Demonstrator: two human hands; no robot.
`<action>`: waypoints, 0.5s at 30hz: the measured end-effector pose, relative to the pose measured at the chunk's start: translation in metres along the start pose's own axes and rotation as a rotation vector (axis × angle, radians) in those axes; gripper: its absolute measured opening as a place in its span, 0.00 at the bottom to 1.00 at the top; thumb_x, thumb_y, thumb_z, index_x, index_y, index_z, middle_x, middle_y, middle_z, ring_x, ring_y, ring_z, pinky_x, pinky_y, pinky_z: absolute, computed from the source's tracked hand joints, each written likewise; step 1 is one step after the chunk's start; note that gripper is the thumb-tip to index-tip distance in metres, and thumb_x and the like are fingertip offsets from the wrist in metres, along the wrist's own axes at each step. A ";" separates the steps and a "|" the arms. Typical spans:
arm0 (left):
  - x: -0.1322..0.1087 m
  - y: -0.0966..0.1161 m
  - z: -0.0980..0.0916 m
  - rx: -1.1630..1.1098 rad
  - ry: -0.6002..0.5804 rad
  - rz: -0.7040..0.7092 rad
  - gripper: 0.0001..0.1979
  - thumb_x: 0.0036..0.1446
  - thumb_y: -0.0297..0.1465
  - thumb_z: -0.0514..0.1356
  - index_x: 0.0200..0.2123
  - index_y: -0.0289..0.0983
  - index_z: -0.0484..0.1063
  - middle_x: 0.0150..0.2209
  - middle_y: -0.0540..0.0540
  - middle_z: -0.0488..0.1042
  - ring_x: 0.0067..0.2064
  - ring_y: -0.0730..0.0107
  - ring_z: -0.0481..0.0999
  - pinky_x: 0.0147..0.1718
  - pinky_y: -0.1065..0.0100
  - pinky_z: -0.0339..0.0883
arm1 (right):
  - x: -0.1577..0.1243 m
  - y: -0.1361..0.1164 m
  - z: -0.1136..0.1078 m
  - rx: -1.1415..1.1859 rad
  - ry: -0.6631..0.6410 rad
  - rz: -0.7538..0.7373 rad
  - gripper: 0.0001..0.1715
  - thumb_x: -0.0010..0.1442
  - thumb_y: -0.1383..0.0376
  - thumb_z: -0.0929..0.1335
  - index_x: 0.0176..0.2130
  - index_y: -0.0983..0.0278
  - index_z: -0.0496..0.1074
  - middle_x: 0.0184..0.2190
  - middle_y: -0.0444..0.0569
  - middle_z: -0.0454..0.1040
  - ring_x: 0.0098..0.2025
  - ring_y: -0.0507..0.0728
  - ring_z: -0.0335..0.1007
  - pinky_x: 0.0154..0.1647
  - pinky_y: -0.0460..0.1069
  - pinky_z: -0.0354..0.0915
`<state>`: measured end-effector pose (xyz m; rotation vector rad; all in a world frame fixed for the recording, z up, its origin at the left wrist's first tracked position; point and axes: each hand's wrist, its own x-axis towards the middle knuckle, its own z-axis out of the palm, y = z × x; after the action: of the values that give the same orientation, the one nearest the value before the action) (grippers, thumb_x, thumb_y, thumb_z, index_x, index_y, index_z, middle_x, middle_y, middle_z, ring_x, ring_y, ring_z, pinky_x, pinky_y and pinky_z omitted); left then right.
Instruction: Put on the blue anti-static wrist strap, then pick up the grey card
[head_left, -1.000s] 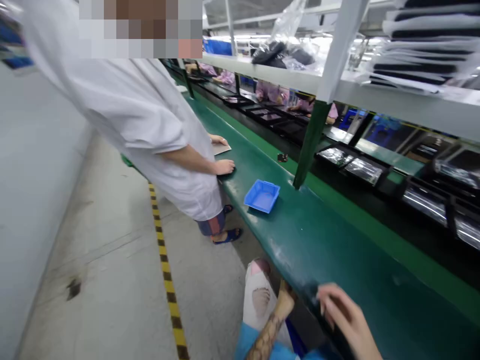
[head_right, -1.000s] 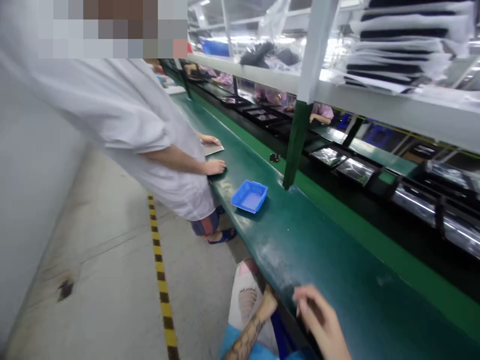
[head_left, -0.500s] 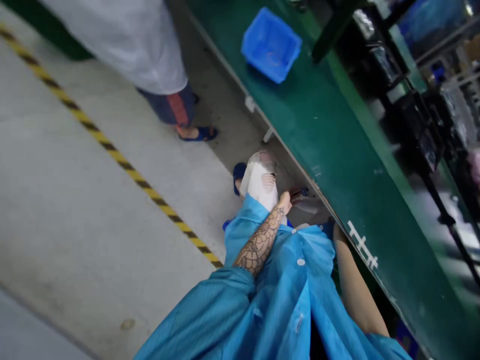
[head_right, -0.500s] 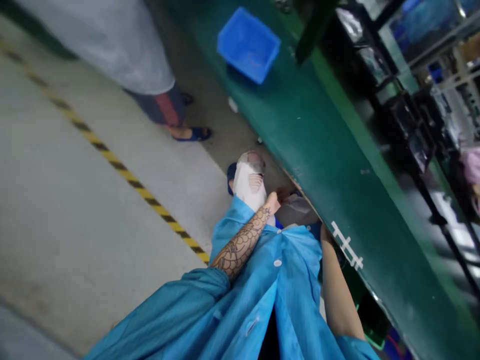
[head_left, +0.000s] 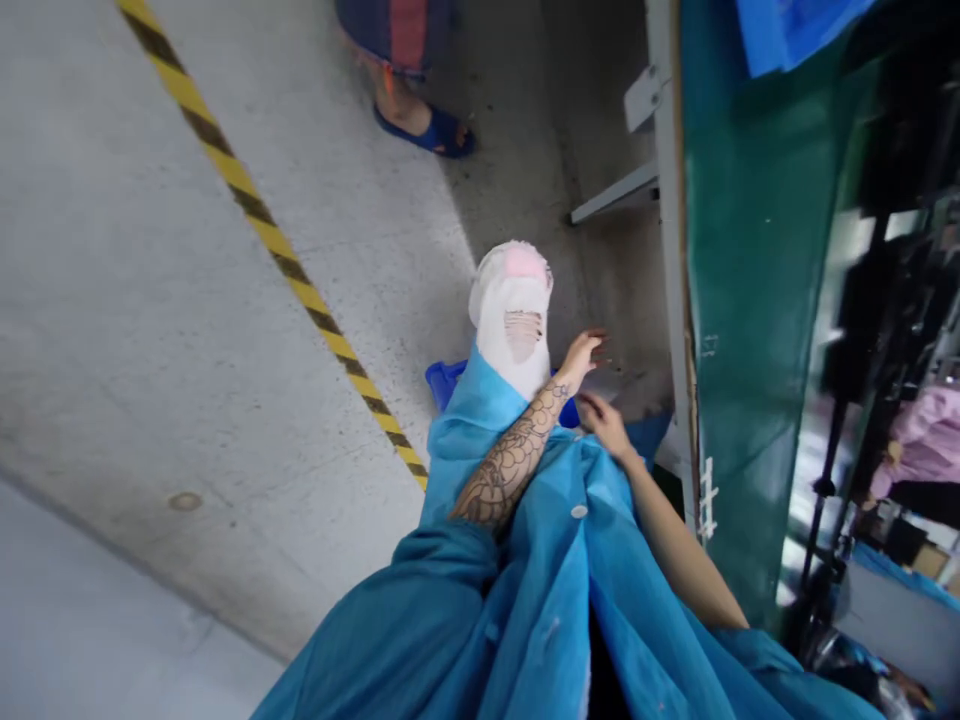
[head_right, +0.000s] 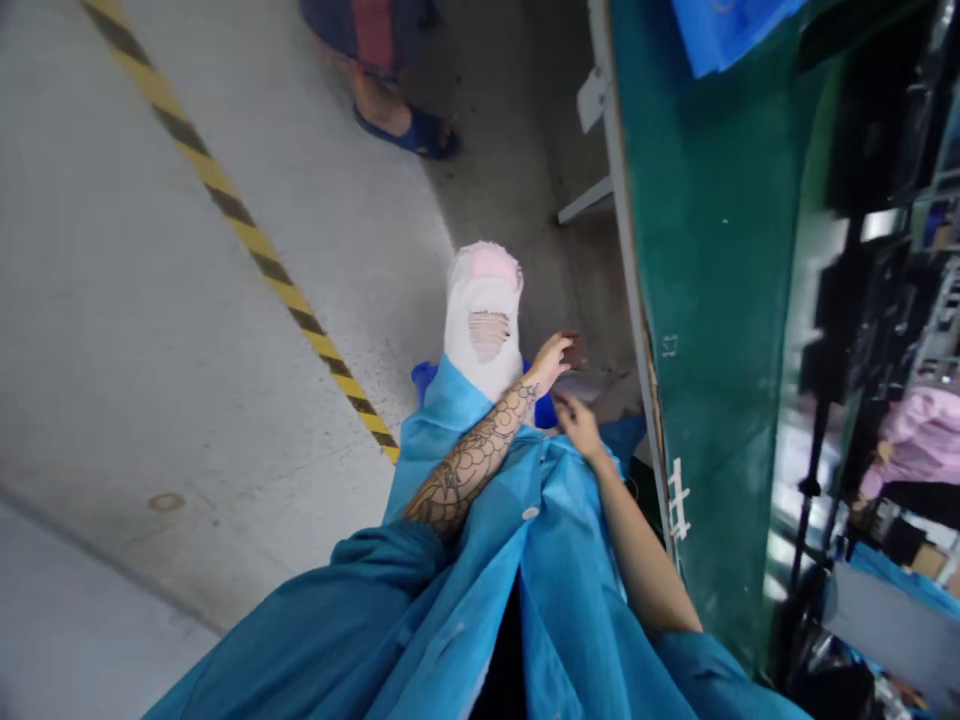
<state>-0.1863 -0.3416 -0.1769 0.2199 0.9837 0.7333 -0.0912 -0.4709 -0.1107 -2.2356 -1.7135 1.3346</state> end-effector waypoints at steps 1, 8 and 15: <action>-0.008 0.006 0.006 -0.028 -0.069 -0.018 0.13 0.75 0.34 0.55 0.53 0.39 0.77 0.51 0.39 0.83 0.52 0.58 0.82 0.56 0.53 0.75 | -0.010 0.001 0.003 0.031 -0.034 -0.008 0.17 0.76 0.55 0.69 0.56 0.62 0.79 0.54 0.53 0.80 0.55 0.62 0.78 0.62 0.62 0.73; -0.057 0.018 0.089 -0.183 -0.301 -0.022 0.35 0.79 0.43 0.32 0.54 0.23 0.71 0.52 0.36 0.80 0.59 0.60 0.77 0.60 0.49 0.66 | -0.119 0.018 0.033 0.275 0.074 -0.015 0.15 0.76 0.57 0.67 0.54 0.57 0.81 0.52 0.50 0.83 0.56 0.61 0.78 0.66 0.58 0.68; -0.048 0.034 0.098 -0.013 -0.412 0.225 0.39 0.70 0.63 0.41 0.54 0.39 0.75 0.55 0.44 0.82 0.63 0.60 0.74 0.62 0.53 0.72 | -0.187 0.089 0.084 0.764 0.930 0.218 0.20 0.75 0.50 0.67 0.51 0.62 0.78 0.50 0.54 0.81 0.54 0.61 0.76 0.61 0.58 0.70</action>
<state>-0.1380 -0.3332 -0.0741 0.4563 0.5663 0.8567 -0.0802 -0.6941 -0.0953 -2.0299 -0.5353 0.5800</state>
